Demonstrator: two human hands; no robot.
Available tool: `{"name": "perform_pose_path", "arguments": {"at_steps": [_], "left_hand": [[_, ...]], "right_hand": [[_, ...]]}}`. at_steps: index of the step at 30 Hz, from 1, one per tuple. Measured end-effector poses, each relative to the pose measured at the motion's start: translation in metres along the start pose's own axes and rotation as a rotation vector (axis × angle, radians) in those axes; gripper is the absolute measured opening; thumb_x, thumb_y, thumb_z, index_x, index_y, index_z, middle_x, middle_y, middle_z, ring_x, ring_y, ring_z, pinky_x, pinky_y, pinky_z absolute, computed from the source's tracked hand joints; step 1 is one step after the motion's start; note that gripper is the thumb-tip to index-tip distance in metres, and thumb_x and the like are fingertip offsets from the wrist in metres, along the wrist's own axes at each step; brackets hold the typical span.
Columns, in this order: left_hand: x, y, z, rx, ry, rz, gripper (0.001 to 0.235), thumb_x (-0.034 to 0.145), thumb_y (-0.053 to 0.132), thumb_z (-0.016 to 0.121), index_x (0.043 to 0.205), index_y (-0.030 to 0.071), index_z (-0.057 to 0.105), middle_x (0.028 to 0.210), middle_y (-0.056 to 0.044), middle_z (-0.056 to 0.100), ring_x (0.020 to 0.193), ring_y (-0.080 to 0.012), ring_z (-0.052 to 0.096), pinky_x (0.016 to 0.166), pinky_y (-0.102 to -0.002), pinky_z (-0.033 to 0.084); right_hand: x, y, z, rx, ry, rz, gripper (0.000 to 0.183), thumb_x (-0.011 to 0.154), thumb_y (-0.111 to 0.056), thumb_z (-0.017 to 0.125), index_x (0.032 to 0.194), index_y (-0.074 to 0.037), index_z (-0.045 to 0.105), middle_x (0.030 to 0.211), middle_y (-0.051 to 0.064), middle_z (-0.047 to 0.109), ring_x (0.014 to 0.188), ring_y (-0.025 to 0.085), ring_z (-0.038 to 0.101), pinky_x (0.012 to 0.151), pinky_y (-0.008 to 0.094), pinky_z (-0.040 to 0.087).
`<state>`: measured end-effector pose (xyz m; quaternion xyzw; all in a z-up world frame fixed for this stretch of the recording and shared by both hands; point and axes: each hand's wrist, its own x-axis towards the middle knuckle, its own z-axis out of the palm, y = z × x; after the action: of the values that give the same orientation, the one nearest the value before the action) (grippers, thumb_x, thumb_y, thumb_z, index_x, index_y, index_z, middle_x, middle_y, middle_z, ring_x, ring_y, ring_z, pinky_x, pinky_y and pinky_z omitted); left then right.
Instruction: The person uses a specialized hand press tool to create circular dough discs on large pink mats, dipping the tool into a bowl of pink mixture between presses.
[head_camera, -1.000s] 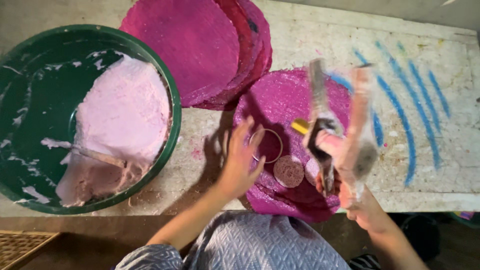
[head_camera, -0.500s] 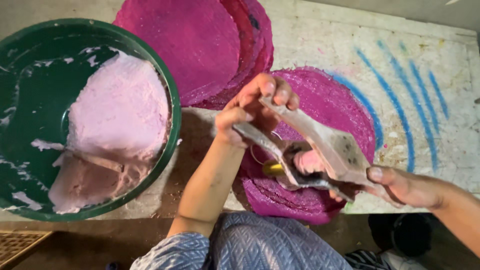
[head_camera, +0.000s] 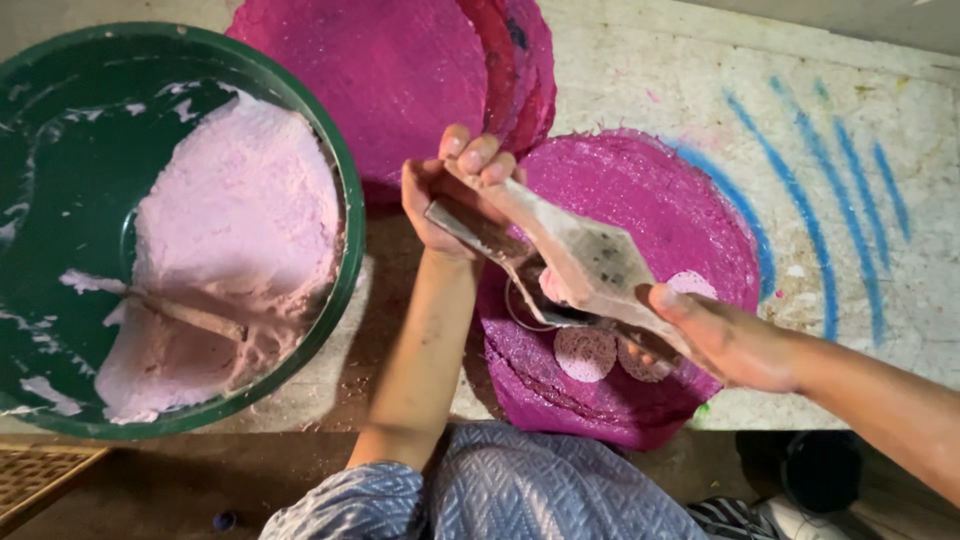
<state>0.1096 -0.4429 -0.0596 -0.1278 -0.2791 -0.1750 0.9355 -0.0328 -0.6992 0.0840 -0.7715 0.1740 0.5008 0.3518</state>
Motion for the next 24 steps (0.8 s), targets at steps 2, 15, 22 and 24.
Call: {"name": "perform_pose_path", "arguments": {"at_steps": [2, 15, 22, 24], "left_hand": [[-0.006, 0.004, -0.002, -0.003, 0.040, -0.003, 0.026, 0.104, 0.039, 0.058, 0.115, 0.015, 0.058, 0.109, -0.002, 0.062, 0.111, -0.0199, 0.059, 0.113, -0.042, 0.046], [0.004, -0.040, -0.042, -0.044, 0.054, -0.014, 0.032, 0.102, 0.046, 0.056, 0.109, 0.015, 0.059, 0.104, -0.002, 0.065, 0.102, -0.0185, 0.063, 0.104, -0.041, 0.051], [0.026, -0.006, -0.029, 0.009, -0.044, -0.069, 0.033, 0.104, 0.047, 0.054, 0.106, 0.015, 0.058, 0.100, -0.004, 0.063, 0.099, -0.0186, 0.062, 0.092, -0.038, 0.058], [0.021, 0.003, -0.023, 0.039, -0.009, -0.061, 0.032, 0.103, 0.046, 0.053, 0.105, 0.014, 0.058, 0.099, -0.003, 0.063, 0.096, -0.0177, 0.062, 0.096, -0.041, 0.057]], "right_hand": [[0.003, -0.003, 0.004, -0.025, -0.033, -0.067, 0.089, 0.090, -0.080, 0.019, 0.113, -0.012, 0.071, 0.069, 0.004, 0.055, 0.057, 0.016, 0.041, 0.051, 0.034, 0.035], [0.002, 0.012, 0.002, -0.031, 0.249, -0.104, 0.082, 0.086, -0.074, 0.026, 0.118, -0.011, 0.067, 0.088, 0.006, 0.071, 0.083, 0.018, 0.061, 0.079, 0.037, 0.050], [0.028, 0.008, 0.026, 0.005, 0.260, -0.382, 0.076, 0.094, -0.069, 0.028, 0.111, -0.005, 0.067, 0.082, 0.006, 0.064, 0.078, 0.017, 0.059, 0.073, 0.035, 0.051], [0.030, 0.008, 0.033, 0.098, 0.201, -0.424, 0.073, 0.094, -0.068, 0.030, 0.109, -0.006, 0.066, 0.080, 0.005, 0.061, 0.075, 0.016, 0.057, 0.071, 0.035, 0.050]]}}
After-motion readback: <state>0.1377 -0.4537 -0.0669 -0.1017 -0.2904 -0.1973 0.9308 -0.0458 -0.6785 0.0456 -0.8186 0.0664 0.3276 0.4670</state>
